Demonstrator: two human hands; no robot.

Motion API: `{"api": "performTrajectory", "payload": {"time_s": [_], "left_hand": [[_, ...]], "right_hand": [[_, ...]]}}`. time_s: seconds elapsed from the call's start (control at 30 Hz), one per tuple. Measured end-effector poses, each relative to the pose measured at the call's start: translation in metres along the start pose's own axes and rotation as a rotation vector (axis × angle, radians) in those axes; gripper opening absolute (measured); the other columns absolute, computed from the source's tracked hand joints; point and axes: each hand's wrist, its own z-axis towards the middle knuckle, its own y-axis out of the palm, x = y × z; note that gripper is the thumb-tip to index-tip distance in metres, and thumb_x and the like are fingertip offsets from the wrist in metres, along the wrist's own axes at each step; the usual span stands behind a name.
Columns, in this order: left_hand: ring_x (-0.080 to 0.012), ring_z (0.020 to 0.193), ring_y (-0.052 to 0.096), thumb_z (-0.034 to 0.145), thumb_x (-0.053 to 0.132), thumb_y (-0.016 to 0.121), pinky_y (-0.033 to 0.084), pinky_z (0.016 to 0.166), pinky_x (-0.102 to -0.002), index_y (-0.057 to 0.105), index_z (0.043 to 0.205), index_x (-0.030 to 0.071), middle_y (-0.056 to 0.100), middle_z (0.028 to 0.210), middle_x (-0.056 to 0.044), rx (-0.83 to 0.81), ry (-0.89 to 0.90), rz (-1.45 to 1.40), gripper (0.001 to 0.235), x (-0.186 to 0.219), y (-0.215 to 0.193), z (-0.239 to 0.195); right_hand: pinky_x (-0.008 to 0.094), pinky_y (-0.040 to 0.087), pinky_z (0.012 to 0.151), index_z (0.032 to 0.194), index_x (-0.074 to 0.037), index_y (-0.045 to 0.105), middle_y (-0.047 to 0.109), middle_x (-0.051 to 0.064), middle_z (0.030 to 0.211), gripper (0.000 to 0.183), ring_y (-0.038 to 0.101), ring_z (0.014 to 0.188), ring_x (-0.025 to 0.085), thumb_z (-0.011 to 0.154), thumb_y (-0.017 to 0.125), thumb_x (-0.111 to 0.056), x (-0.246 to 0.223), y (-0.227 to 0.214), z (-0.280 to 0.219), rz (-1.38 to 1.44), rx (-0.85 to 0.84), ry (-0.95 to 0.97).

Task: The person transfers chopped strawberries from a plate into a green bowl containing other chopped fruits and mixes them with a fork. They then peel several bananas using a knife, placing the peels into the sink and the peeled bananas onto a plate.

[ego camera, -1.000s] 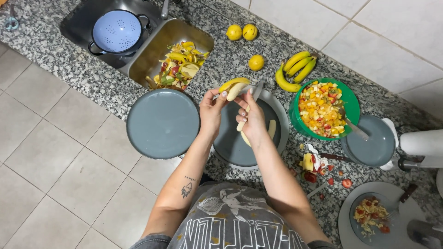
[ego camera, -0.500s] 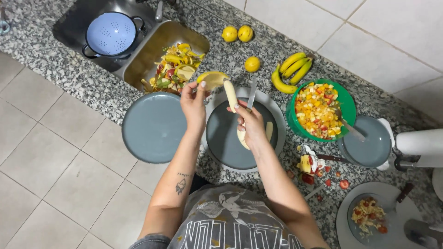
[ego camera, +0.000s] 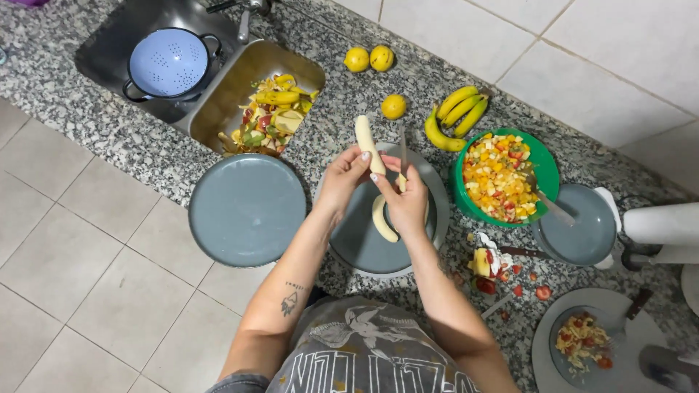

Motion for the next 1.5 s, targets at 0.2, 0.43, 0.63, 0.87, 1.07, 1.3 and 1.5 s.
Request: {"api": "performTrajectory", "payload": {"time_s": [0.2, 0.43, 0.63, 0.87, 1.07, 1.3, 1.5], "left_hand": [[-0.0121, 0.091, 0.066, 0.093, 0.030, 0.056, 0.055, 0.083, -0.029, 0.057, 0.123, 0.008, 0.068, 0.106, -0.009, -0.095, -0.047, -0.245, 0.037, 0.014, -0.011, -0.017], [-0.0139, 0.083, 0.068, 0.092, 0.029, 0.057, 0.059, 0.075, -0.029, 0.058, 0.121, 0.004, 0.069, 0.098, -0.013, -0.159, -0.078, -0.292, 0.038, 0.021, -0.012, -0.034], [-0.0137, 0.079, 0.067, 0.091, 0.028, 0.059, 0.059, 0.073, -0.029, 0.057, 0.124, 0.005, 0.069, 0.094, -0.013, -0.202, -0.105, -0.238, 0.040, 0.014, -0.012, -0.040], [-0.0130, 0.078, 0.065, 0.091, 0.027, 0.059, 0.058, 0.073, -0.028, 0.058, 0.122, 0.004, 0.068, 0.092, -0.012, -0.226, -0.075, -0.182, 0.038, 0.022, -0.005, -0.049], [-0.0131, 0.076, 0.064, 0.091, 0.027, 0.060, 0.056, 0.072, -0.027, 0.059, 0.122, 0.003, 0.068, 0.089, -0.011, -0.233, -0.055, -0.172, 0.039, 0.027, -0.002, -0.051], [-0.0133, 0.076, 0.064, 0.092, 0.026, 0.058, 0.056, 0.072, -0.027, 0.058, 0.122, 0.003, 0.068, 0.088, -0.012, -0.219, -0.038, -0.174, 0.038, 0.026, -0.002, -0.049], [-0.0149, 0.080, 0.065, 0.093, 0.025, 0.057, 0.054, 0.077, -0.029, 0.062, 0.116, 0.003, 0.068, 0.091, -0.012, -0.146, -0.040, -0.237, 0.032, 0.013, -0.015, -0.036]], "right_hand": [[0.015, 0.038, 0.053, 0.112, -0.017, 0.063, 0.066, -0.005, 0.080, 0.040, 0.043, 0.054, 0.002, 0.075, 0.078, -0.018, 0.011, -0.026, 0.003, -0.146, -0.096, -0.043], [0.029, 0.051, 0.071, 0.101, -0.011, 0.069, 0.059, 0.004, 0.065, 0.019, 0.060, 0.067, 0.015, 0.098, 0.052, -0.018, -0.033, -0.045, 0.009, -0.273, -0.175, -0.239], [0.044, 0.048, 0.059, 0.096, -0.006, 0.058, 0.058, 0.015, 0.066, 0.026, 0.062, 0.067, 0.036, 0.094, 0.059, -0.033, -0.046, -0.041, 0.022, -0.610, -0.191, -0.410], [0.046, 0.049, 0.060, 0.091, -0.008, 0.050, 0.062, 0.014, 0.074, 0.039, 0.064, 0.073, 0.037, 0.087, 0.066, -0.043, -0.050, -0.039, 0.024, -0.664, -0.202, -0.378], [0.046, 0.048, 0.056, 0.086, -0.010, 0.049, 0.057, 0.012, 0.061, 0.040, 0.062, 0.066, 0.038, 0.090, 0.059, -0.048, -0.045, -0.043, 0.026, -0.728, -0.224, -0.394], [0.044, 0.047, 0.052, 0.082, -0.013, 0.051, 0.055, 0.010, 0.057, 0.036, 0.062, 0.063, 0.036, 0.094, 0.053, -0.047, -0.043, -0.038, 0.018, -0.788, -0.216, -0.483], [0.035, 0.050, 0.048, 0.078, -0.016, 0.053, 0.055, 0.005, 0.055, 0.034, 0.062, 0.054, 0.027, 0.092, 0.054, -0.047, -0.044, -0.035, -0.003, -0.828, -0.276, -0.688]]}}
